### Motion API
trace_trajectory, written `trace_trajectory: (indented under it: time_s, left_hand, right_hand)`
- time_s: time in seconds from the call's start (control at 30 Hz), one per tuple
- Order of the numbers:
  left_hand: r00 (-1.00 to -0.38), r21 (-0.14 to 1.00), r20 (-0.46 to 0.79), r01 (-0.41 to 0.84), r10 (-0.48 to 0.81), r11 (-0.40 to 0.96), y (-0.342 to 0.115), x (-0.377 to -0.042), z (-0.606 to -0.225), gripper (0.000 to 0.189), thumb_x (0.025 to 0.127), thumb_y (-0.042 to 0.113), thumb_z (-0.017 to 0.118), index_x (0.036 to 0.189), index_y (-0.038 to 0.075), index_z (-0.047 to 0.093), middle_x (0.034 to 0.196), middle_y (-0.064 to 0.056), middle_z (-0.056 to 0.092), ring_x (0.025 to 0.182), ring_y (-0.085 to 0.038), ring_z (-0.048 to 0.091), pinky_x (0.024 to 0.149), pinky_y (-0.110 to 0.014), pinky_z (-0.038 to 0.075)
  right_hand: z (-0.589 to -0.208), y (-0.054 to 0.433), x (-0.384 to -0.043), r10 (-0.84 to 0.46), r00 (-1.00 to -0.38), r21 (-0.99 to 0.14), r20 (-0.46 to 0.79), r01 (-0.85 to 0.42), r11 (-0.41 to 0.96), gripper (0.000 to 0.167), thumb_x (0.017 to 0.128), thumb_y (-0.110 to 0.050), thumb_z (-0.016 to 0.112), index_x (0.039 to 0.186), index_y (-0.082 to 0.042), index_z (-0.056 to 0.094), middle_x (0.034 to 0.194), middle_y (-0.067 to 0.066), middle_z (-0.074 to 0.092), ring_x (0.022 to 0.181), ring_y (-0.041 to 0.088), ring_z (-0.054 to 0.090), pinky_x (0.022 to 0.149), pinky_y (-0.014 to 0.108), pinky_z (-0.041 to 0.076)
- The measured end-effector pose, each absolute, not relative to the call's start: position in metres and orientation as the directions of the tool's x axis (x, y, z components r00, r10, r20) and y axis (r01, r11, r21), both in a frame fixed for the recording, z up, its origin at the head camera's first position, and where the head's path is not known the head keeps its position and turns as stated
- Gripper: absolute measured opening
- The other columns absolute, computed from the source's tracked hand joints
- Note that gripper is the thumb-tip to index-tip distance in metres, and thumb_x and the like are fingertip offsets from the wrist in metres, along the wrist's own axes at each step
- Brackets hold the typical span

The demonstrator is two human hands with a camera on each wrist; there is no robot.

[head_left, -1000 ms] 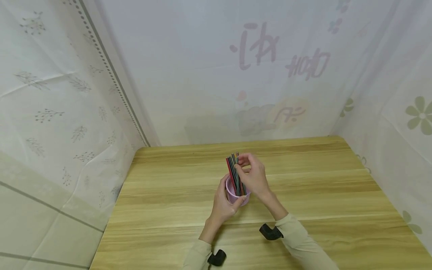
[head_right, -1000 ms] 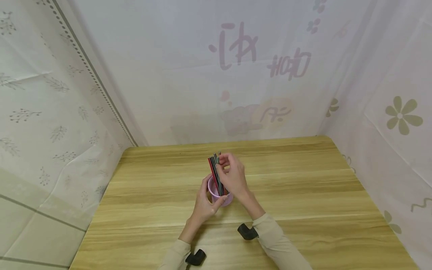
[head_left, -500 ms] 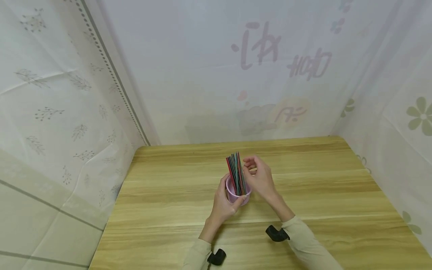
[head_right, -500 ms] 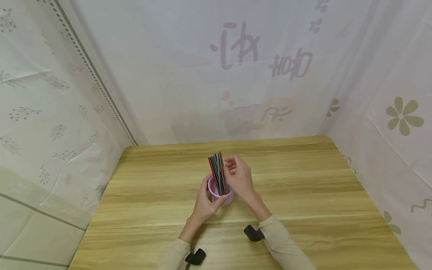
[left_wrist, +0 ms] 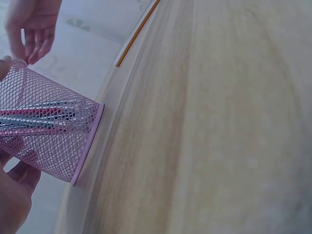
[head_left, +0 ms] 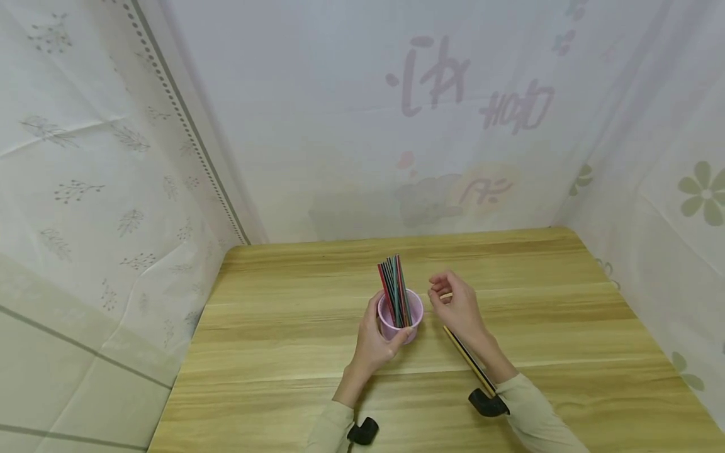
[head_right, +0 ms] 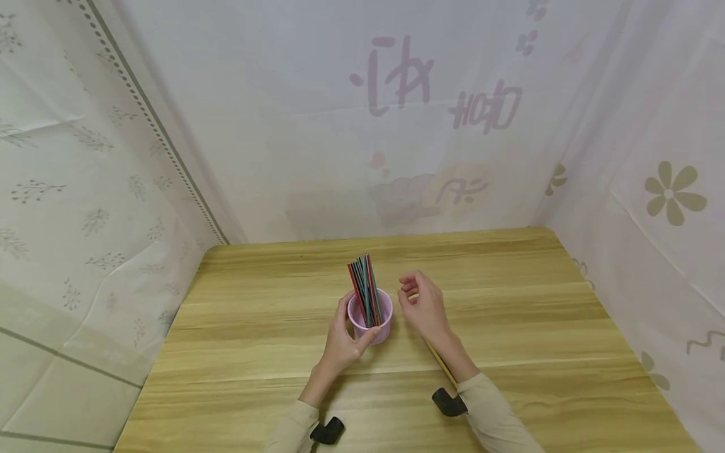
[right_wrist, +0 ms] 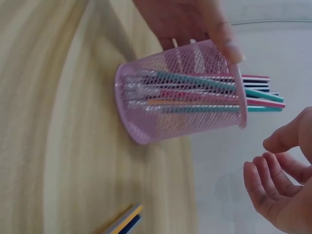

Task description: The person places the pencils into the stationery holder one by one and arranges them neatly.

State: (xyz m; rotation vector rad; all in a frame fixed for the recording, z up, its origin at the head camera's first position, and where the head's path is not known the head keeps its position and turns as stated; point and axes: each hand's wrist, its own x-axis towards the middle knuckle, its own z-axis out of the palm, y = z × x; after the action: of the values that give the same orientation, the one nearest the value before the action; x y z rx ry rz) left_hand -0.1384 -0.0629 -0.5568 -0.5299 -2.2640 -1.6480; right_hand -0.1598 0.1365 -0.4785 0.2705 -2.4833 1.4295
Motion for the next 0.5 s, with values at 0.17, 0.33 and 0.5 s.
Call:
trace_trajectory:
  time_s: [0.17, 0.33, 0.5]
  left_hand:
    - [-0.888, 0.843, 0.441, 0.459, 0.126, 0.282, -0.063, -0.138, -0.557, 0.089, 0.077, 0.029, 0.085, 0.151, 0.012, 0.038, 0.140, -0.010, 0.057, 0.126, -0.027, 0.058, 0.105, -0.046, 0.052]
    - [-0.882, 0.835, 0.455, 0.470, 0.122, 0.286, -0.063, -0.138, -0.557, 0.088, 0.077, 0.028, 0.084, 0.151, 0.010, 0.039, 0.140, -0.012, 0.057, 0.125, -0.028, 0.059, 0.104, -0.047, 0.053]
    - [-0.885, 0.840, 0.450, 0.465, 0.122, 0.279, -0.063, -0.139, -0.557, 0.089, 0.077, 0.028, 0.084, 0.151, 0.011, 0.039, 0.140, -0.011, 0.057, 0.125, -0.028, 0.059, 0.104, -0.047, 0.053]
  right_hand:
    - [-0.485, 0.144, -0.155, -0.039, -0.965, -0.822, 0.260, -0.242, 0.516, 0.021, 0.087, 0.004, 0.069, 0.108, 0.001, 0.064, 0.094, 0.013, 0.069, 0.082, 0.022, 0.066, 0.066, 0.019, 0.057]
    - [-0.493, 0.151, -0.149, -0.035, -0.974, -0.819, 0.223, -0.207, 0.535, 0.023, 0.087, 0.004, 0.069, 0.109, 0.003, 0.063, 0.094, 0.014, 0.068, 0.083, 0.021, 0.065, 0.067, 0.019, 0.057]
    - [-0.502, 0.158, -0.145, -0.024, -0.980, -0.814, 0.198, -0.178, 0.553, 0.024, 0.084, 0.007, 0.068, 0.108, 0.005, 0.063, 0.093, 0.014, 0.068, 0.082, 0.022, 0.066, 0.068, 0.018, 0.056]
